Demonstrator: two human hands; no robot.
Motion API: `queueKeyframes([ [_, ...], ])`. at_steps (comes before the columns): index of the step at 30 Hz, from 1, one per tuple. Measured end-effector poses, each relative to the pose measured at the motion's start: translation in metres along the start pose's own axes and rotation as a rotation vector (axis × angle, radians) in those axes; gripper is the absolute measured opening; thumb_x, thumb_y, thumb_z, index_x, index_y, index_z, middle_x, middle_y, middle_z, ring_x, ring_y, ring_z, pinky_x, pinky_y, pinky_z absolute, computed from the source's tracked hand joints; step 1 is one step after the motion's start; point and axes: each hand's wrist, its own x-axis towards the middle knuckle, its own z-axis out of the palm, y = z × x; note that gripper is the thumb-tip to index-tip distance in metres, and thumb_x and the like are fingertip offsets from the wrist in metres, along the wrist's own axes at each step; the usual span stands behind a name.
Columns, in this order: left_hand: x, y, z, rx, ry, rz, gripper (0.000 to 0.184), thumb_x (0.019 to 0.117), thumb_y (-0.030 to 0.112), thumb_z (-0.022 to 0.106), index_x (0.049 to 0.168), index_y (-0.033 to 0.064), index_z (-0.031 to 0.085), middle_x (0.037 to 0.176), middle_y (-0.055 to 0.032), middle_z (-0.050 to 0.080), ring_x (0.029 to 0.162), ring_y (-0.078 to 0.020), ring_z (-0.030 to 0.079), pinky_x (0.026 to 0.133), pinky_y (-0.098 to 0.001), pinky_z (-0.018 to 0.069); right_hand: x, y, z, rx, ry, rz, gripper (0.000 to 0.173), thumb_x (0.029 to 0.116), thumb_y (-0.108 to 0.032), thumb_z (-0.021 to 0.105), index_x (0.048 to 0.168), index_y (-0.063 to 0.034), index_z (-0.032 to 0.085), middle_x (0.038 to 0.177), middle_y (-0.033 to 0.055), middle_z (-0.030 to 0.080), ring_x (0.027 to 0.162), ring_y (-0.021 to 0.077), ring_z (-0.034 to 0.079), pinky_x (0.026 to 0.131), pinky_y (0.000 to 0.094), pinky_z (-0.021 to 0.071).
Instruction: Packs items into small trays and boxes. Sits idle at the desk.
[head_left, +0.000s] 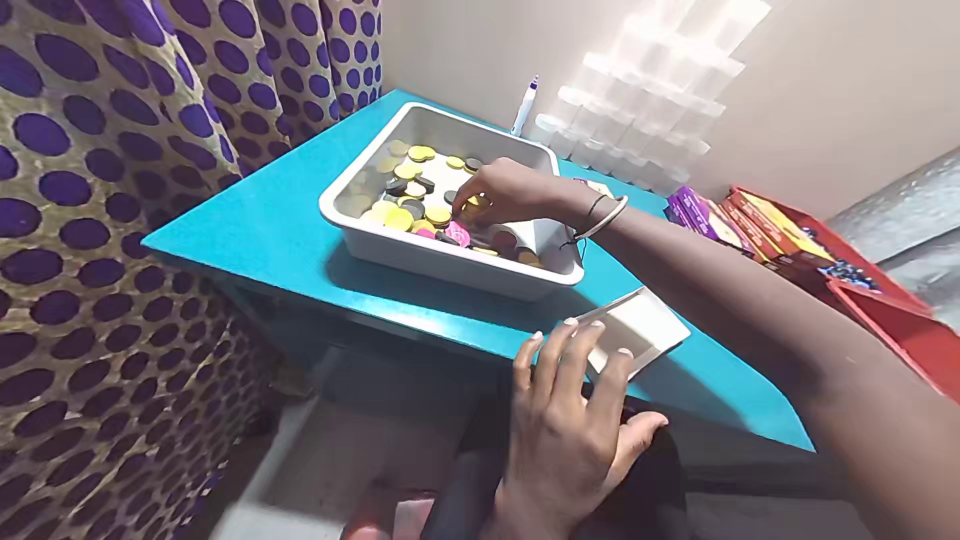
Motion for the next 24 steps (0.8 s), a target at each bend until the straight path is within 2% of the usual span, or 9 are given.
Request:
queueKeyframes([
  [3,-0.001,-0.001,0.009,0.125,-0.092,-0.040,0.066,0.0899,0.064,0.060,0.130,0.0127,0.070,0.140,-0.0179,0.062,0.133,-0.0384,0.056,0.112,-0.0584,0.0384,0.001,0.001,0.000,0.001,0.002,-0.005,0.020,0.0926,-0.014,0.073,0.111,-0.0101,0.078,0.099,0.0127,0.075,0.088,0.0304,0.070,0.081,0.0557,0.0534],
  [6,-0.003,-0.004,0.017,0.236,-0.144,-0.073,0.070,0.0897,0.062,0.060,0.135,0.0090,0.066,0.142,-0.0191,0.061,0.134,-0.0378,0.056,0.113,-0.0551,0.0381,0.004,-0.001,0.000,-0.011,-0.002,-0.005,0.019,0.0923,-0.012,0.073,0.111,-0.0106,0.078,0.099,0.0123,0.076,0.089,0.0301,0.071,0.081,0.0548,0.0533],
  [9,-0.004,-0.010,0.020,0.283,-0.147,-0.065,0.069,0.0884,0.065,0.059,0.130,0.0115,0.071,0.141,-0.0122,0.064,0.130,-0.0295,0.060,0.112,-0.0488,0.0385,0.006,-0.001,0.000,-0.009,0.001,0.016,0.020,0.0930,-0.012,0.073,0.112,-0.0115,0.078,0.100,0.0121,0.076,0.089,0.0301,0.071,0.081,0.0552,0.0541],
  [12,-0.004,-0.012,0.021,0.285,-0.131,-0.066,0.068,0.0863,0.066,0.060,0.127,0.0127,0.072,0.139,-0.0090,0.066,0.128,-0.0266,0.061,0.112,-0.0477,0.0380,0.008,0.000,0.000,-0.012,0.008,0.031,0.026,0.0915,-0.011,0.075,0.117,-0.0090,0.076,0.104,0.0140,0.075,0.094,0.0326,0.071,0.086,0.0567,0.0542],
  [17,-0.004,-0.014,0.019,0.293,-0.131,-0.066,0.069,0.0857,0.068,0.060,0.127,0.0139,0.073,0.139,-0.0084,0.065,0.130,-0.0269,0.060,0.114,-0.0500,0.0364,0.009,0.004,0.002,0.013,0.026,0.033,0.031,0.0894,-0.012,0.079,0.119,-0.0051,0.073,0.108,0.0157,0.074,0.096,0.0331,0.071,0.089,0.0557,0.0545],
  [24,-0.005,-0.017,0.018,0.286,-0.124,-0.064,0.068,0.0848,0.067,0.062,0.126,0.0148,0.073,0.140,-0.0078,0.065,0.130,-0.0266,0.060,0.114,-0.0491,0.0360,0.011,0.002,0.000,0.025,0.021,0.046,0.031,0.0904,-0.012,0.078,0.120,-0.0065,0.073,0.105,0.0147,0.075,0.093,0.0314,0.072,0.088,0.0545,0.0553],
])
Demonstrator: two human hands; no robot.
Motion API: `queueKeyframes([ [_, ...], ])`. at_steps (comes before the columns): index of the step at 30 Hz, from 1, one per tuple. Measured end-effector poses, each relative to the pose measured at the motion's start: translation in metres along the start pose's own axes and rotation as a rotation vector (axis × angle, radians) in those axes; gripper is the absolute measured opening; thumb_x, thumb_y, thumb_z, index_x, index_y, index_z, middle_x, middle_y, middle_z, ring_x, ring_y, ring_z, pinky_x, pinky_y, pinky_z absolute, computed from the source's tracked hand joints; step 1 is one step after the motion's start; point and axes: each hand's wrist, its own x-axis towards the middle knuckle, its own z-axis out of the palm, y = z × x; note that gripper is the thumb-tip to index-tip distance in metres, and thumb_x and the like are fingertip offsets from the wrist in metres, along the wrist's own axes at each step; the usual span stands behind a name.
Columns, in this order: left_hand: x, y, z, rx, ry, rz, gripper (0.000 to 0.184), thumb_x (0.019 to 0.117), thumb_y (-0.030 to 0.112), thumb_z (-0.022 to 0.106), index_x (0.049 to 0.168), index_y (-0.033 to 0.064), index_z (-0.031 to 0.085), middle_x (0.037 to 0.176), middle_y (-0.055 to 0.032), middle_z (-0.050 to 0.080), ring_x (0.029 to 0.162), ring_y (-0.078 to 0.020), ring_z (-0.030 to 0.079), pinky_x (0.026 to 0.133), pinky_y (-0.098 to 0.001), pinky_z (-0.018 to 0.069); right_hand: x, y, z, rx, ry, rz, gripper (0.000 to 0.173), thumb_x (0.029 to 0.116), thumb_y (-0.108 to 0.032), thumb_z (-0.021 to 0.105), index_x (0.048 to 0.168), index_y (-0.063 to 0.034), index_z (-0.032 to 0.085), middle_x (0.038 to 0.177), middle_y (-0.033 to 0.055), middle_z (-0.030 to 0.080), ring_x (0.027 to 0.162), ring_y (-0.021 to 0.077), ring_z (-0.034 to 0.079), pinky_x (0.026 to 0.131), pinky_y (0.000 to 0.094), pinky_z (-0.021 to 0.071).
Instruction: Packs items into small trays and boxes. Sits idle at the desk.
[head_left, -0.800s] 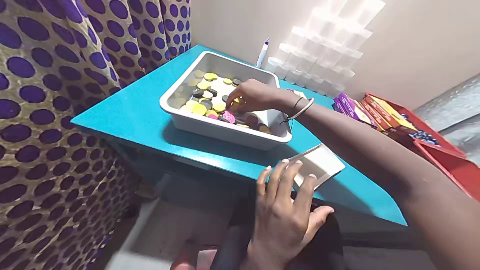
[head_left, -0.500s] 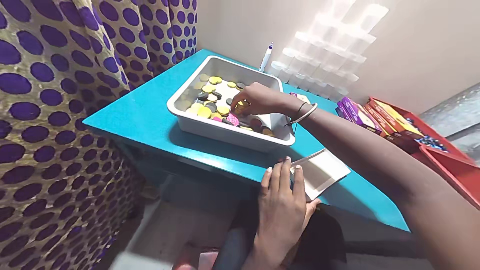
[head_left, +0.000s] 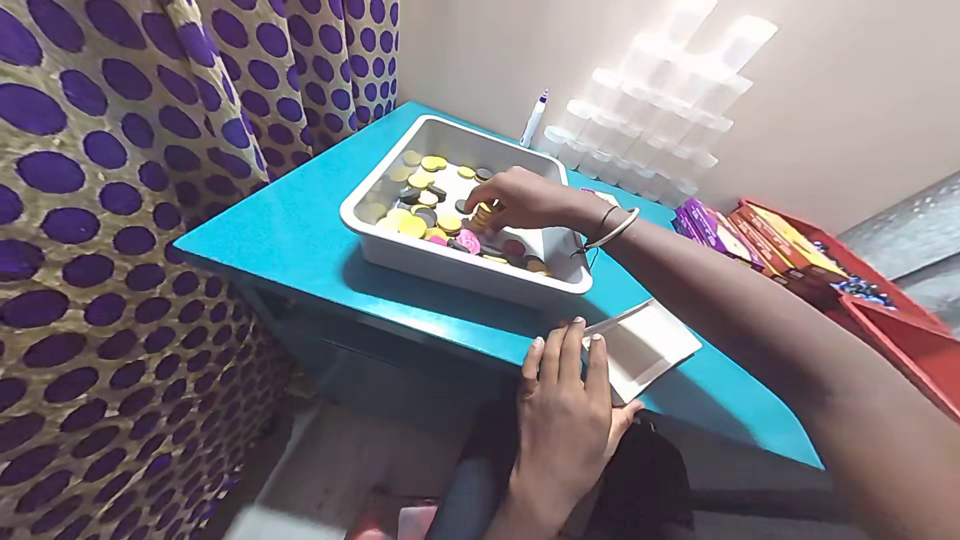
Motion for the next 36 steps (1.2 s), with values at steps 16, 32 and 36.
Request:
queueKeyframes([
  [16,-0.001,-0.003,-0.003,-0.013,-0.009,-0.029,0.067,0.0815,0.066,0.066,0.126,0.0168,0.073,0.140,-0.0101,0.065,0.132,-0.0316,0.058,0.114,-0.0535,0.0356,0.005,0.004,0.002,0.077,0.019,0.016,0.040,0.0916,-0.013,0.078,0.129,-0.0053,0.067,0.106,0.0165,0.074,0.092,0.0302,0.074,0.088,0.0512,0.0586],
  [32,-0.001,-0.006,-0.001,-0.019,0.017,-0.019,0.066,0.0818,0.068,0.065,0.125,0.0187,0.074,0.138,-0.0080,0.066,0.129,-0.0267,0.060,0.113,-0.0494,0.0352,0.006,-0.004,-0.002,-0.015,-0.011,-0.035,0.025,0.0978,-0.016,0.069,0.121,-0.0073,0.073,0.101,0.0141,0.075,0.088,0.0296,0.072,0.083,0.0533,0.0561],
  [36,-0.001,-0.006,0.000,-0.016,0.019,-0.015,0.066,0.0818,0.068,0.064,0.125,0.0186,0.074,0.138,-0.0078,0.066,0.129,-0.0265,0.060,0.113,-0.0490,0.0359,0.004,0.000,-0.003,0.037,-0.010,-0.035,0.028,0.0975,-0.011,0.069,0.125,-0.0075,0.072,0.108,0.0136,0.075,0.095,0.0281,0.073,0.089,0.0502,0.0571],
])
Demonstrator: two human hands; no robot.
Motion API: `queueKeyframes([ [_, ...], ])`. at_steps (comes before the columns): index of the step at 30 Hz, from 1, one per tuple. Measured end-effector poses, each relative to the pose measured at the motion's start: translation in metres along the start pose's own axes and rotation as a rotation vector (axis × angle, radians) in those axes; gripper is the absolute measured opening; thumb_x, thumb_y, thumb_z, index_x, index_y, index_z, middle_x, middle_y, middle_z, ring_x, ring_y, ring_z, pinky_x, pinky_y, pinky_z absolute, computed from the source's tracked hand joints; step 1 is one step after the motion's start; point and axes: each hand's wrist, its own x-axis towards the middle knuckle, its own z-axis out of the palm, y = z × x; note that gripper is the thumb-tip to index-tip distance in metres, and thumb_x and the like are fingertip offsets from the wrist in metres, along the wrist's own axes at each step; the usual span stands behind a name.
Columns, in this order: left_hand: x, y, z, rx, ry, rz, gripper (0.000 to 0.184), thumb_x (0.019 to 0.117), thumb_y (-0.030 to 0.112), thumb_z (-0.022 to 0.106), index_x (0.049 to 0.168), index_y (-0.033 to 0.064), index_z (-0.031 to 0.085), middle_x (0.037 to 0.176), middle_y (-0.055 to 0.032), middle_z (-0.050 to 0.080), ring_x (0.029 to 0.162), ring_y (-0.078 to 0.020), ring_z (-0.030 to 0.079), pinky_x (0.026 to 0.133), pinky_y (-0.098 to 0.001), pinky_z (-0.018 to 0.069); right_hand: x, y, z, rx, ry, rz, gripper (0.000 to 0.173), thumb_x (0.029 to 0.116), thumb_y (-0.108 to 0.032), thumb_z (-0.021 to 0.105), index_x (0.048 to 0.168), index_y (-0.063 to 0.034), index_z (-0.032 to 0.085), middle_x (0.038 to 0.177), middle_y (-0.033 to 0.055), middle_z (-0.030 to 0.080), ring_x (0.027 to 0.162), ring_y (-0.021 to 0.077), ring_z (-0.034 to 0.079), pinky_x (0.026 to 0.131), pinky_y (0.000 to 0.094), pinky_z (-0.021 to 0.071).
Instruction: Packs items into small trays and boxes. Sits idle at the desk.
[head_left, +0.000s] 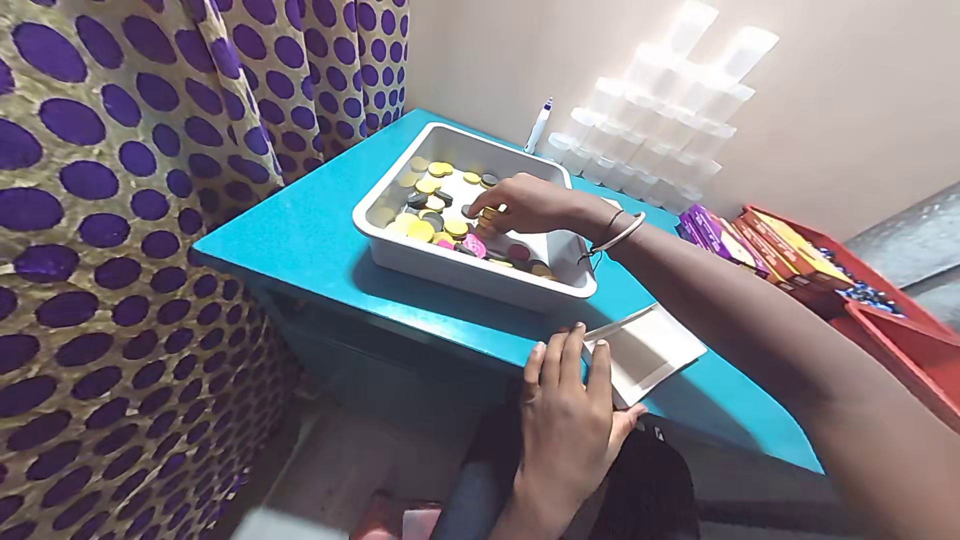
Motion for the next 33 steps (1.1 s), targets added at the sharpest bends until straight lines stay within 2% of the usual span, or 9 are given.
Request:
queueKeyframes([
  [4,0.000,0.002,0.001,-0.003,0.010,-0.001,0.067,0.0804,0.068,0.066,0.124,0.0187,0.074,0.137,-0.0081,0.066,0.128,-0.0264,0.061,0.113,-0.0487,0.0362,-0.002,-0.009,0.001,-0.057,-0.023,0.032,0.032,0.0977,-0.010,0.067,0.129,-0.0100,0.070,0.106,0.0156,0.075,0.092,0.0326,0.072,0.085,0.0560,0.0552],
  [7,0.001,0.000,0.000,-0.002,0.022,0.001,0.066,0.0792,0.068,0.067,0.122,0.0180,0.075,0.135,-0.0082,0.068,0.126,-0.0265,0.062,0.112,-0.0489,0.0378,-0.001,-0.014,0.006,-0.141,-0.007,-0.009,0.026,0.0986,-0.018,0.066,0.123,-0.0102,0.075,0.100,0.0152,0.075,0.090,0.0342,0.071,0.082,0.0580,0.0533],
  [10,0.001,0.001,0.000,-0.014,0.018,-0.001,0.065,0.0806,0.067,0.066,0.122,0.0180,0.075,0.135,-0.0081,0.068,0.126,-0.0263,0.062,0.112,-0.0487,0.0378,0.004,-0.010,0.000,-0.104,0.055,-0.038,0.022,0.0946,-0.017,0.069,0.113,-0.0072,0.077,0.095,0.0131,0.075,0.083,0.0299,0.071,0.078,0.0542,0.0554],
  [12,0.001,0.001,0.000,-0.035,0.012,-0.006,0.064,0.0809,0.066,0.067,0.122,0.0174,0.075,0.135,-0.0081,0.068,0.127,-0.0269,0.061,0.112,-0.0491,0.0377,0.008,-0.013,-0.009,-0.031,0.116,-0.038,0.024,0.0942,-0.015,0.070,0.116,-0.0084,0.076,0.093,0.0110,0.074,0.077,0.0240,0.069,0.074,0.0472,0.0553],
  [15,0.000,0.001,0.001,-0.033,0.008,-0.006,0.062,0.0805,0.065,0.067,0.120,0.0179,0.076,0.133,-0.0080,0.069,0.128,-0.0271,0.061,0.112,-0.0493,0.0385,0.016,-0.023,-0.012,0.021,0.104,-0.090,0.024,0.0951,-0.017,0.072,0.118,-0.0096,0.075,0.099,0.0097,0.075,0.081,0.0205,0.070,0.077,0.0435,0.0576],
  [19,0.000,0.002,0.002,-0.019,0.027,0.003,0.061,0.0810,0.066,0.066,0.116,0.0181,0.077,0.128,-0.0094,0.071,0.126,-0.0271,0.062,0.111,-0.0494,0.0382,0.028,-0.030,-0.001,-0.080,0.042,-0.133,0.024,0.0932,-0.023,0.072,0.110,-0.0071,0.077,0.097,0.0133,0.075,0.089,0.0306,0.071,0.080,0.0554,0.0542],
  [23,0.000,0.002,0.001,-0.035,0.033,-0.003,0.060,0.0815,0.065,0.066,0.115,0.0175,0.077,0.128,-0.0097,0.071,0.125,-0.0281,0.063,0.111,-0.0500,0.0391,0.031,-0.029,-0.007,-0.090,0.082,-0.171,0.024,0.0883,-0.023,0.074,0.102,-0.0046,0.077,0.091,0.0126,0.074,0.082,0.0282,0.070,0.073,0.0524,0.0536],
  [27,0.000,0.002,0.002,-0.038,0.039,-0.005,0.061,0.0783,0.064,0.069,0.116,0.0164,0.077,0.127,-0.0100,0.071,0.123,-0.0293,0.064,0.110,-0.0505,0.0396,0.023,-0.051,-0.021,-0.019,0.120,-0.228,0.024,0.0861,-0.021,0.079,0.106,-0.0079,0.077,0.094,0.0080,0.075,0.082,0.0209,0.070,0.074,0.0441,0.0551],
  [33,-0.001,0.003,0.004,-0.037,0.024,-0.005,0.063,0.0754,0.062,0.072,0.121,0.0183,0.076,0.133,-0.0087,0.069,0.127,-0.0268,0.062,0.111,-0.0495,0.0380,0.019,-0.074,-0.013,-0.122,0.076,-0.262,0.020,0.0880,-0.016,0.076,0.107,-0.0080,0.076,0.097,0.0107,0.074,0.089,0.0274,0.071,0.079,0.0508,0.0554],
])
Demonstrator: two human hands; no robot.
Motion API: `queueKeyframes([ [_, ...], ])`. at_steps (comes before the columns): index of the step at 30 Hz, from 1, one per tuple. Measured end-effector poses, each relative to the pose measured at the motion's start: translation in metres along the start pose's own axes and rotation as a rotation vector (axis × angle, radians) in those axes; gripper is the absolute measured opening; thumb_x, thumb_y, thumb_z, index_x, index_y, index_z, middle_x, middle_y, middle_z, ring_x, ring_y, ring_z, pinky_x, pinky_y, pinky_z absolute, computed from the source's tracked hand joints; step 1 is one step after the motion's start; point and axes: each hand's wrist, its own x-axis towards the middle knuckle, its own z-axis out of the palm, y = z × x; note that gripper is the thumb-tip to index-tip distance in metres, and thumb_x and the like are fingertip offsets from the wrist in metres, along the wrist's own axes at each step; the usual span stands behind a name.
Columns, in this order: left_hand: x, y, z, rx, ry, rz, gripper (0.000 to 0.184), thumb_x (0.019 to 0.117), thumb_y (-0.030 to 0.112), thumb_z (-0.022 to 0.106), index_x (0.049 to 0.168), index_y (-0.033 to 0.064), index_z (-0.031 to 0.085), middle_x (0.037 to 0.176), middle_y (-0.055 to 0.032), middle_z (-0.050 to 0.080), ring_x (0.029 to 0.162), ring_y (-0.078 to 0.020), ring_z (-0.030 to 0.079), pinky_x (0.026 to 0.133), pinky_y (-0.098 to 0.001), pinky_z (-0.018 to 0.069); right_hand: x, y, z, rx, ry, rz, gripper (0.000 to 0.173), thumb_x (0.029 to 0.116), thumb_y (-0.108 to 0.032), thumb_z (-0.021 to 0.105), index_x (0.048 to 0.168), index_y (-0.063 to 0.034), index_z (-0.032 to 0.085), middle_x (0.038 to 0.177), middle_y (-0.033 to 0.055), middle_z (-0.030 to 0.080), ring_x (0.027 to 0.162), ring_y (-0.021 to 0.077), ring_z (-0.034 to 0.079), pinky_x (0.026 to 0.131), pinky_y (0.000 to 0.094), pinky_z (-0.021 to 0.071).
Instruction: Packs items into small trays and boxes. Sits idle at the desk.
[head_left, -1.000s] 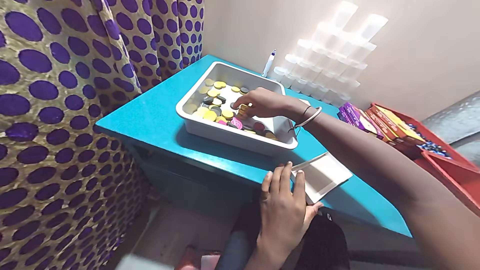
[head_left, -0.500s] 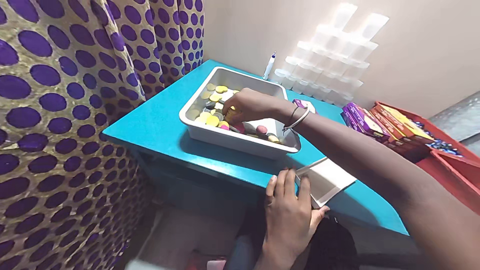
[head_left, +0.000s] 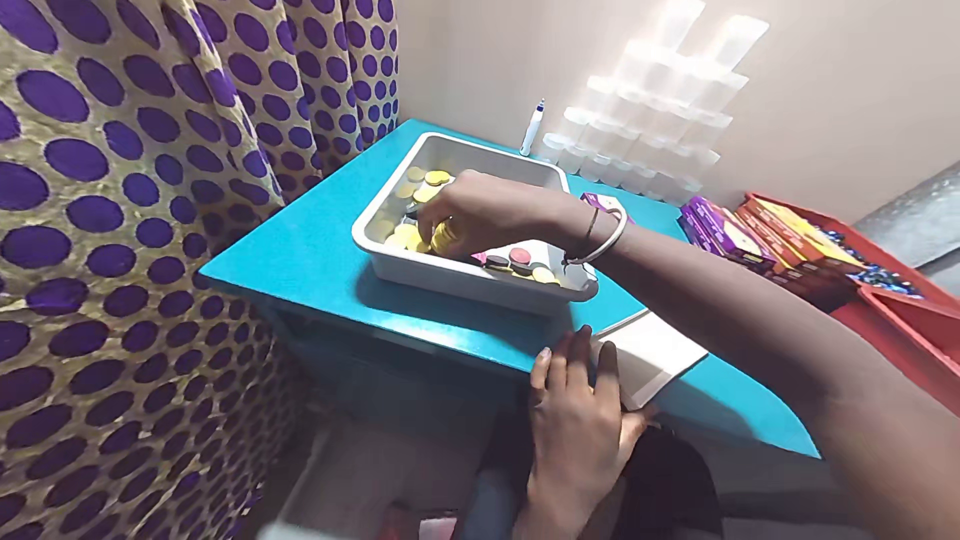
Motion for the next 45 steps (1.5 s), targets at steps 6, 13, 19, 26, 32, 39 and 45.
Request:
queueKeyframes([
  [6,0.000,0.001,0.002,-0.003,0.004,0.002,0.063,0.0790,0.065,0.068,0.121,0.0178,0.076,0.133,-0.0088,0.069,0.126,-0.0278,0.062,0.111,-0.0500,0.0375,-0.006,0.003,0.003,0.101,-0.045,0.067,0.025,0.0915,-0.021,0.075,0.113,-0.0076,0.072,0.102,0.0107,0.074,0.090,0.0259,0.070,0.081,0.0498,0.0551],
  [13,0.000,0.003,0.002,-0.023,-0.007,-0.005,0.063,0.0802,0.064,0.069,0.121,0.0169,0.076,0.134,-0.0088,0.068,0.127,-0.0294,0.061,0.111,-0.0526,0.0372,-0.014,0.002,0.005,0.225,-0.045,0.068,0.021,0.0941,-0.011,0.071,0.114,-0.0044,0.073,0.101,0.0124,0.073,0.091,0.0244,0.069,0.083,0.0470,0.0542],
  [19,-0.002,0.003,0.004,-0.009,0.003,0.006,0.061,0.0808,0.063,0.067,0.121,0.0174,0.076,0.134,-0.0097,0.068,0.127,-0.0300,0.061,0.111,-0.0529,0.0362,-0.013,-0.006,0.005,0.153,-0.059,0.073,0.021,0.0952,-0.013,0.069,0.114,-0.0069,0.075,0.104,0.0129,0.074,0.096,0.0274,0.070,0.085,0.0507,0.0532],
  [26,-0.006,0.005,0.008,-0.044,0.034,-0.015,0.066,0.0832,0.064,0.066,0.121,0.0103,0.075,0.128,-0.0123,0.071,0.123,-0.0330,0.063,0.112,-0.0575,0.0348,-0.079,-0.022,-0.024,0.070,0.134,0.308,0.018,0.0931,-0.017,0.072,0.110,-0.0120,0.076,0.096,0.0048,0.074,0.086,0.0191,0.070,0.079,0.0448,0.0554],
  [32,-0.007,0.015,0.010,-0.043,0.059,-0.104,0.091,0.0802,0.070,0.067,0.134,-0.0032,0.062,0.125,-0.0170,0.070,0.122,-0.0337,0.062,0.115,-0.0598,0.0287,-0.196,-0.071,-0.029,-0.003,-0.032,0.591,0.023,0.0905,-0.020,0.073,0.113,-0.0159,0.072,0.084,-0.0003,0.070,0.072,0.0152,0.066,0.064,0.0409,0.0538],
  [39,-0.011,0.025,0.024,-0.054,0.199,-0.158,0.097,0.0682,0.069,0.077,0.131,-0.0030,0.063,0.117,-0.0128,0.073,0.119,-0.0323,0.062,0.117,-0.0607,0.0213,-0.248,-0.095,0.047,0.110,0.182,0.594,0.032,0.0836,-0.019,0.076,0.114,-0.0108,0.073,0.096,0.0091,0.068,0.082,0.0240,0.068,0.069,0.0434,0.0567],
  [45,-0.013,0.024,0.026,-0.071,0.179,-0.161,0.093,0.0671,0.064,0.078,0.133,0.0001,0.062,0.122,-0.0110,0.072,0.123,-0.0303,0.060,0.117,-0.0603,0.0193,-0.258,-0.098,0.068,0.164,0.296,0.581,0.035,0.0839,-0.016,0.076,0.117,-0.0064,0.071,0.095,0.0105,0.067,0.074,0.0203,0.066,0.064,0.0381,0.0573],
])
